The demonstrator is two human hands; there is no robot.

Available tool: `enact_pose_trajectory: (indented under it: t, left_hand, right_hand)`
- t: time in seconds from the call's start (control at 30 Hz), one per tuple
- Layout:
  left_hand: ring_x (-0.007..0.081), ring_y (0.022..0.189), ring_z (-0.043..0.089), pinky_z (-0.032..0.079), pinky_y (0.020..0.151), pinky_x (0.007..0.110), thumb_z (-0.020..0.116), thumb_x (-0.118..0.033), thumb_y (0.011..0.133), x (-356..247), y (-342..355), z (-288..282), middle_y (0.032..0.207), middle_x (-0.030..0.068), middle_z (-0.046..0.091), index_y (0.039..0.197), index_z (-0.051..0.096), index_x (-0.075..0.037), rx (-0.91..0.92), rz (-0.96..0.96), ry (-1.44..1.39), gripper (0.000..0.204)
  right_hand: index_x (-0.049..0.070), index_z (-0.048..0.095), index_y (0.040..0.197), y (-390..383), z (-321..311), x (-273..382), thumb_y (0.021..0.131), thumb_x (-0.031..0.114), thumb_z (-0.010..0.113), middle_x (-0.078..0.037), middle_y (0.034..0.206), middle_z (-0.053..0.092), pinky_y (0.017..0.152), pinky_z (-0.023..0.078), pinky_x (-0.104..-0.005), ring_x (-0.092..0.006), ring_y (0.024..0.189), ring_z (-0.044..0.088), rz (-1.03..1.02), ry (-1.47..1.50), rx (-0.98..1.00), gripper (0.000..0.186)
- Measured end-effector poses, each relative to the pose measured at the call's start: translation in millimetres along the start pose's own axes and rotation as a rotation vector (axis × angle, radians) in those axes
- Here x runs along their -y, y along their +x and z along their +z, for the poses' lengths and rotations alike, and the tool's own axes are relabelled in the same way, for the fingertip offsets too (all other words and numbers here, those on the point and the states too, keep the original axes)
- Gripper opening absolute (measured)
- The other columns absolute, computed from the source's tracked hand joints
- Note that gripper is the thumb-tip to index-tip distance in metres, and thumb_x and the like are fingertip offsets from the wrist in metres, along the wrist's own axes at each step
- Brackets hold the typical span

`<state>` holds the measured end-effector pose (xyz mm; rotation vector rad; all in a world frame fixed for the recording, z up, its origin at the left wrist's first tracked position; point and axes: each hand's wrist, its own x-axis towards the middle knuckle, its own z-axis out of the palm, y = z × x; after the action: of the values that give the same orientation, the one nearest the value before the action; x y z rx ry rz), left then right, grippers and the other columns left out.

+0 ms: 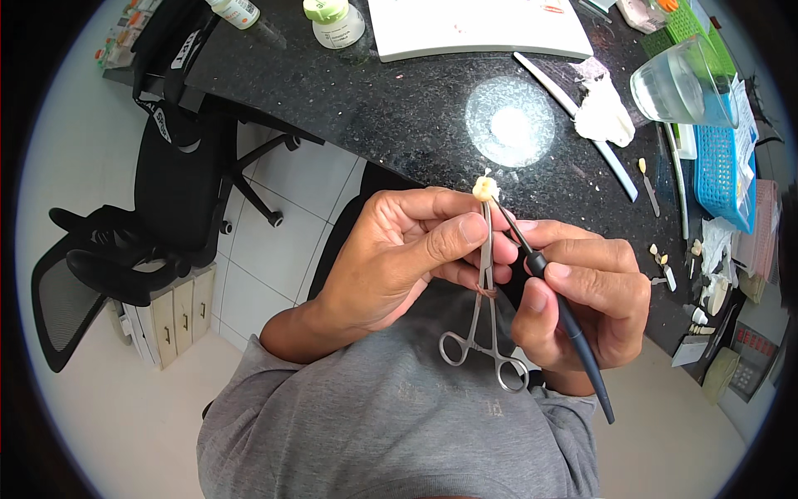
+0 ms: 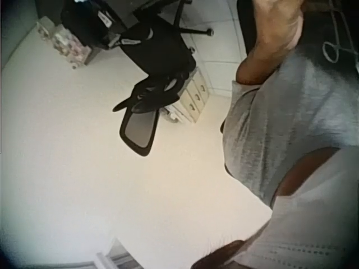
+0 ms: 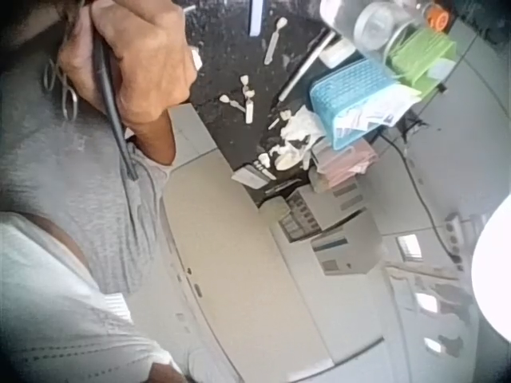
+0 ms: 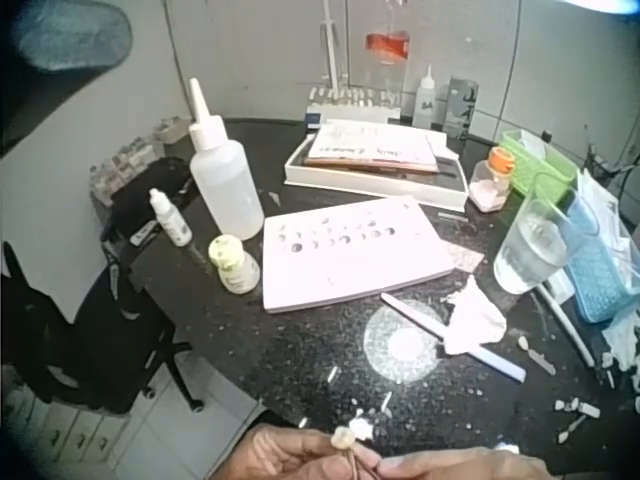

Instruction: Applying stains and glazes to a prosthetic tooth using a brush and liquid colors at a laboratory bench.

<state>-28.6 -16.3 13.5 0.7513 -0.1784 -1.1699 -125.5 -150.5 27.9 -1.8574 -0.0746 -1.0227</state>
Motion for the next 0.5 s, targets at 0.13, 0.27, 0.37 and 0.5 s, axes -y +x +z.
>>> enact_pose_trajectory:
  t: [0.13,0.27,0.37,0.5]
  left_hand:
    - [0.0155,0.080,0.065,0.057,0.068,0.028,0.056,-0.016,0.091,0.0,-0.5,2.1,0.088,0.0119,0.066,0.103,0.062,0.002,-0.024,-0.010,-0.012,0.023]
    - [0.0151,0.080,0.065,0.057,0.067,0.027,0.056,-0.016,0.092,0.0,-0.4,2.2,0.088,0.0117,0.066,0.104,0.062,0.002,-0.026,-0.009,-0.011,0.023]
    - [0.0150,0.080,0.065,0.057,0.067,0.027,0.056,-0.016,0.092,0.8,0.2,1.7,0.088,0.0116,0.066,0.104,0.062,0.002,-0.018,-0.007,-0.016,0.023]
    - [0.0148,0.080,0.065,0.057,0.067,0.027,0.056,-0.016,0.092,0.3,-0.1,1.6,0.087,0.0114,0.066,0.104,0.062,0.002,-0.015,-0.003,-0.021,0.023]
  right_hand:
    - [-0.005,0.056,0.082,2.0,-3.2,0.5,0.065,-0.006,0.072,-0.017,0.070,0.061,0.060,0.059,-0.0338,-0.0302,0.072,0.068,-0.013,-0.012,0.020,0.023]
    - [-0.003,0.047,0.096,1.3,-8.6,3.7,0.081,0.001,0.061,-0.016,0.081,0.056,0.075,0.056,-0.0399,-0.0320,0.082,0.064,0.020,-0.061,0.189,0.021]
    - [-0.003,0.047,0.096,0.7,-7.7,3.8,0.081,0.001,0.061,-0.016,0.080,0.056,0.075,0.056,-0.0400,-0.0323,0.083,0.064,0.023,-0.061,0.183,0.021]
    - [-0.003,0.047,0.096,1.3,-7.0,4.2,0.081,0.001,0.061,-0.016,0.079,0.056,0.075,0.056,-0.0402,-0.0326,0.083,0.064,0.025,-0.061,0.183,0.021]
